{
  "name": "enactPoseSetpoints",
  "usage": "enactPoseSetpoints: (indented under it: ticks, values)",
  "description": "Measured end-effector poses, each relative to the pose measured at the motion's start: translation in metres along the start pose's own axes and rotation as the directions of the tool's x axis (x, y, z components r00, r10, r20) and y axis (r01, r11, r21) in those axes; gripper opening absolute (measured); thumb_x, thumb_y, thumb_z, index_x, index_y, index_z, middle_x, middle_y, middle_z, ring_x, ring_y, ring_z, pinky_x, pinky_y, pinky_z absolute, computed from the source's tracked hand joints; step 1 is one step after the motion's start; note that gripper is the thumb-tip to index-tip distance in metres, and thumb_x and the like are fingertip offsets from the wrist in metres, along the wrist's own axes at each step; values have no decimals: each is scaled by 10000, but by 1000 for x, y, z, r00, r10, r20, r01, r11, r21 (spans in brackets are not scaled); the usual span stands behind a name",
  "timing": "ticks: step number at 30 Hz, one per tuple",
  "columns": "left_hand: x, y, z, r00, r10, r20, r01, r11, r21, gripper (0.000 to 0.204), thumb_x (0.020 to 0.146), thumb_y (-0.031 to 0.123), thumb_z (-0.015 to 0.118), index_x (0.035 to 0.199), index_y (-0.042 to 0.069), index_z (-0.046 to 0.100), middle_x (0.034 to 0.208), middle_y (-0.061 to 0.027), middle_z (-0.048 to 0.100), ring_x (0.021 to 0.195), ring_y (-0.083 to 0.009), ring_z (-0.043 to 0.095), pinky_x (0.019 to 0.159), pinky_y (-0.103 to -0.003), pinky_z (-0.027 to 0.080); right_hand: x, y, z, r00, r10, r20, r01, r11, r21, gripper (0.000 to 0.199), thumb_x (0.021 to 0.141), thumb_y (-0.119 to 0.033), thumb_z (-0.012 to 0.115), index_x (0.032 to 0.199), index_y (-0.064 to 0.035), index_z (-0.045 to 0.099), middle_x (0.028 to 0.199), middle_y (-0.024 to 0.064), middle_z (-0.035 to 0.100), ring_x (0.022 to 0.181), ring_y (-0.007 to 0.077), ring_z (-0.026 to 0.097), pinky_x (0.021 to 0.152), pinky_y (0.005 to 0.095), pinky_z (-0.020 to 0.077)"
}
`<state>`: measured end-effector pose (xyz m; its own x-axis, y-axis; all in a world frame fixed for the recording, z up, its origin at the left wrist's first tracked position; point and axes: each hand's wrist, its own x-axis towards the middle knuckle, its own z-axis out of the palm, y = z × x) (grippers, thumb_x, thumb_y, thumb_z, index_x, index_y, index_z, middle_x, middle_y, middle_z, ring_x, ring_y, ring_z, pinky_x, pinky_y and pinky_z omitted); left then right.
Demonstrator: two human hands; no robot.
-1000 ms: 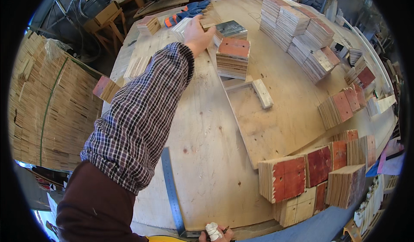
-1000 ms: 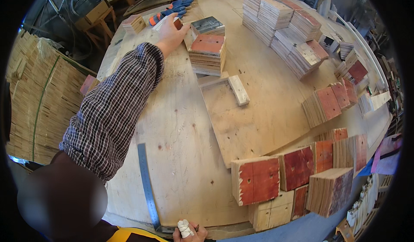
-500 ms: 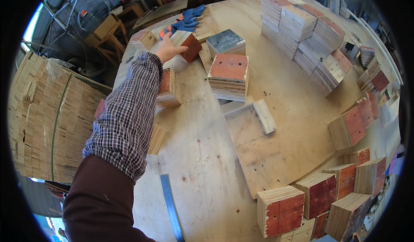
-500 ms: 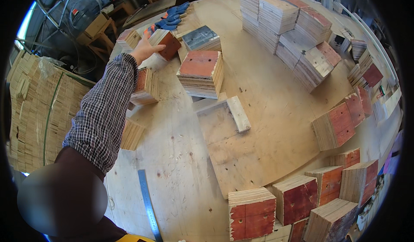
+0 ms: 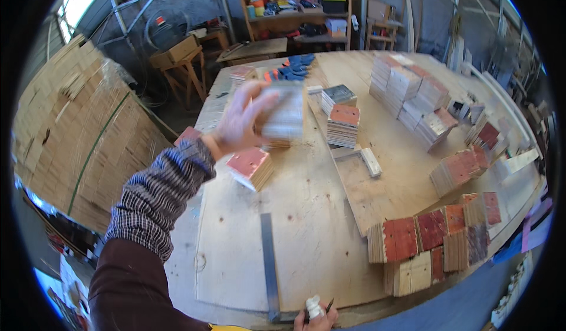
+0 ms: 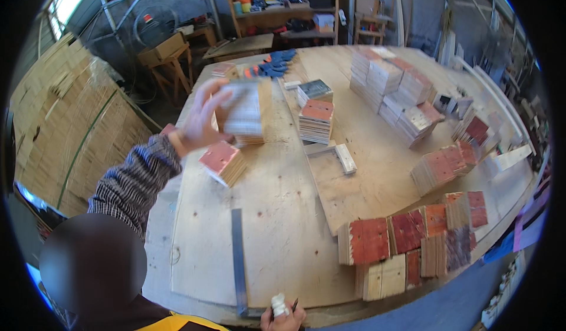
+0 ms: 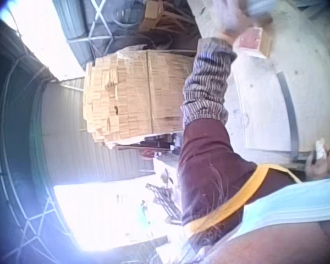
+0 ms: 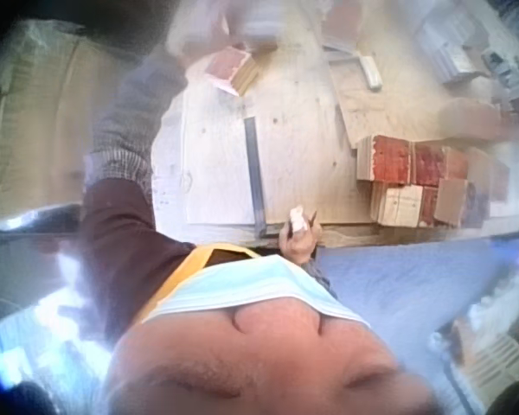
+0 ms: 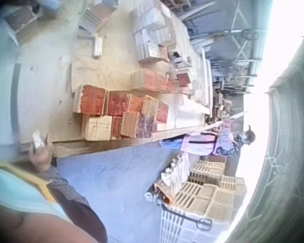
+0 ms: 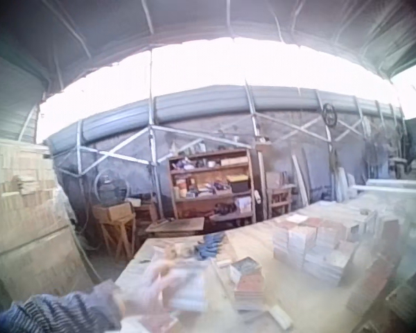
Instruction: The person repeatedly picks up small rectangular wooden blocks, places a metal square ruler on them, and marks lines with a white marker. The person then sets the marked blocks aside on the table. This cycle is repeated for multiple blocks.
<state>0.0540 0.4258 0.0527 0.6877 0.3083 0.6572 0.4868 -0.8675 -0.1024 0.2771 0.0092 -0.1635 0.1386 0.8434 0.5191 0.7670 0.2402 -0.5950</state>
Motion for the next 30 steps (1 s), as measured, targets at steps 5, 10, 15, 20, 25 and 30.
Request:
enactPoseSetpoints:
  ticks: [5,10,15,20,25,30]
  values:
    - [-90,135,-96,945,193,-262,-199,980,4,574,769,268,781,1263,92,548,1261,-237,510,1137,-437,542,890,-517,485,7,-12,3,982,-159,-104,149,984,-99,358,763,-55,682,1107,16,610,1011,190,635,888,430,564,803,509,446]
    - [-167,229,-165,918,244,-314,-239,969,53,447,796,257,761,1199,138,609,1266,-207,521,1139,-420,547,860,-517,488,2,-11,13,970,-188,-153,181,982,-57,287,802,8,638,1087,27,606,959,201,658,828,410,597,808,481,447]
    - [-199,291,-194,907,-204,-368,73,938,-340,780,692,231,868,1344,93,464,1378,-214,427,1236,-433,471,993,-493,446,-2,-9,17,968,-190,-161,171,977,-126,209,807,-26,645,1009,15,613,931,183,652,823,394,565,775,465,443]
    - [-206,320,-186,623,-755,204,172,-122,-978,885,813,282,812,1466,72,252,1423,-154,415,1333,-252,430,1084,-415,412,-7,-7,23,977,-135,-168,118,987,-107,190,807,-67,663,974,8,613,920,185,645,842,396,554,776,479,442]
    - [-211,324,-168,452,-723,523,145,-518,-843,654,962,458,580,1449,95,340,1389,-100,500,1279,-213,504,1101,-402,407,-8,-4,24,971,-157,-183,130,980,-152,191,807,-70,659,977,5,614,924,186,649,844,397,555,782,484,442]
    - [-203,329,-159,440,-547,712,78,-767,-637,694,1009,602,314,1480,93,329,1423,-162,466,1277,-277,502,1105,-405,417,-8,-3,24,973,-157,-169,133,980,-149,202,799,-57,659,988,-3,617,909,176,646,829,394,557,789,480,444]
